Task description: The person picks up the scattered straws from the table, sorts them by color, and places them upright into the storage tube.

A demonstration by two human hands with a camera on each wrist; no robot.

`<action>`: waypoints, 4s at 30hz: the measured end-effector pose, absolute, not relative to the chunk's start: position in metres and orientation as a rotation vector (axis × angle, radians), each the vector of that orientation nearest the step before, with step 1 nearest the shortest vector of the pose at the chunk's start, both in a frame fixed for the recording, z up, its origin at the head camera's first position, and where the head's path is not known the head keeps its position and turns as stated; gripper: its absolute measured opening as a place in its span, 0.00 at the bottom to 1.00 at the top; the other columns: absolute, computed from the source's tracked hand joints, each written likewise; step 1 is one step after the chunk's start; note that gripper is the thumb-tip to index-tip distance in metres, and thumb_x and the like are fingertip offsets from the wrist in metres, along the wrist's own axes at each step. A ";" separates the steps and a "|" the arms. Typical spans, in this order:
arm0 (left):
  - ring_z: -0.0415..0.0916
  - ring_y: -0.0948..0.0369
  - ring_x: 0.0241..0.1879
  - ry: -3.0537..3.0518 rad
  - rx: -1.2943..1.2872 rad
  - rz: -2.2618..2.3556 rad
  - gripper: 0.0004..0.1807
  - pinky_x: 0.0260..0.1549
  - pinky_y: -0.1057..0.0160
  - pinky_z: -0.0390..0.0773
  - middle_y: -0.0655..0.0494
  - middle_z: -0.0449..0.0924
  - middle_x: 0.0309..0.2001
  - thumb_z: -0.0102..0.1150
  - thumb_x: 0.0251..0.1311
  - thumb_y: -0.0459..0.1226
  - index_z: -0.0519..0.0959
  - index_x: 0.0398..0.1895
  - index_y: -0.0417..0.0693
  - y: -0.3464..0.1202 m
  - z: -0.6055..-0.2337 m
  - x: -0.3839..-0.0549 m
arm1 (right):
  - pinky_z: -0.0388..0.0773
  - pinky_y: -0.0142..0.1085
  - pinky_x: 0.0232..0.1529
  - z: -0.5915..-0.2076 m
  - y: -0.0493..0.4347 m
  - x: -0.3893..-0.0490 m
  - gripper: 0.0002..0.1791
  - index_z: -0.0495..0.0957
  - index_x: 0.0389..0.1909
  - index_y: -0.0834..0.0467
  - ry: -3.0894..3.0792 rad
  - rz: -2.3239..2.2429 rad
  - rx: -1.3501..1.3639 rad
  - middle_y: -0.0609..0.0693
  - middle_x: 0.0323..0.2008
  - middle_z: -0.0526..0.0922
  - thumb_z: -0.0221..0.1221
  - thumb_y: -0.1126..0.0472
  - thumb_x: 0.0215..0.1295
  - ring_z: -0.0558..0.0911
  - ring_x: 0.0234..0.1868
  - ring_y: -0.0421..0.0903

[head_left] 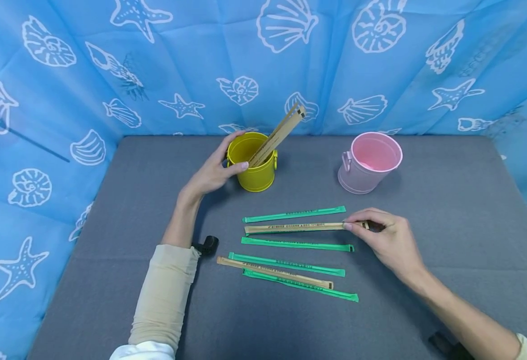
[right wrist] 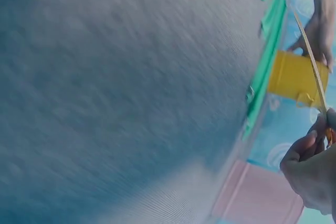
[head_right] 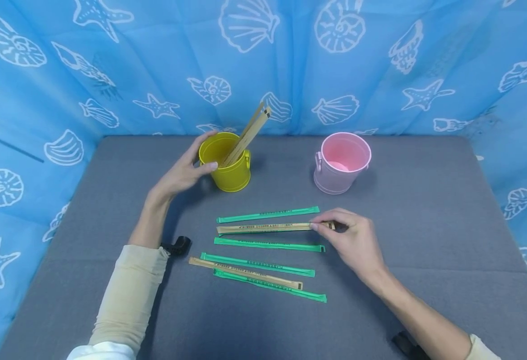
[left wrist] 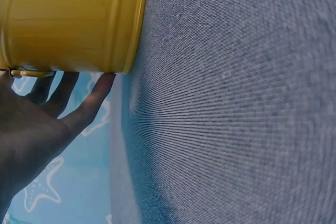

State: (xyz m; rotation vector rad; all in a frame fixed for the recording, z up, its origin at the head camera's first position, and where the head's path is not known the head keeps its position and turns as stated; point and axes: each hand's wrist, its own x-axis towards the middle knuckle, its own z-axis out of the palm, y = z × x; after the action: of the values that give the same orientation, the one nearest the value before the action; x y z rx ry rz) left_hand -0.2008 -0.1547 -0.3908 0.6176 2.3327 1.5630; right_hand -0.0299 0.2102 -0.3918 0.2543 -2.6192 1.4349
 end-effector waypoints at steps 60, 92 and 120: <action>0.53 0.53 0.73 2.337 0.573 1.539 0.40 0.71 0.47 0.51 0.49 0.49 0.78 0.58 0.69 0.37 0.50 0.79 0.50 -0.148 -0.365 -0.188 | 0.81 0.30 0.40 -0.294 0.181 -0.144 0.14 0.82 0.44 0.73 -1.803 2.089 0.276 0.58 0.34 0.86 0.68 0.76 0.56 0.85 0.31 0.47; 0.51 0.54 0.74 2.332 0.562 1.566 0.40 0.71 0.47 0.50 0.52 0.48 0.78 0.59 0.68 0.37 0.51 0.79 0.52 -0.150 -0.367 -0.187 | 0.79 0.27 0.37 -0.309 0.132 -0.184 0.17 0.84 0.49 0.62 -2.286 1.674 0.203 0.50 0.35 0.87 0.70 0.67 0.58 0.85 0.33 0.38; 0.50 0.53 0.74 2.350 0.554 1.538 0.40 0.71 0.44 0.48 0.51 0.47 0.79 0.59 0.68 0.37 0.51 0.79 0.52 -0.148 -0.358 -0.187 | 0.79 0.28 0.44 -0.329 0.156 -0.145 0.19 0.80 0.53 0.60 -2.381 1.690 0.336 0.51 0.38 0.86 0.68 0.65 0.61 0.84 0.38 0.41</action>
State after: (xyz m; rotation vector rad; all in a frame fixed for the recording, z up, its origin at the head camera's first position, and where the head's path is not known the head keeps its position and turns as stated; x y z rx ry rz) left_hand -0.1872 -0.1476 -0.3585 0.5536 2.3505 1.5375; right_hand -0.1446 0.1560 -0.3287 0.3358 -2.3810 1.6905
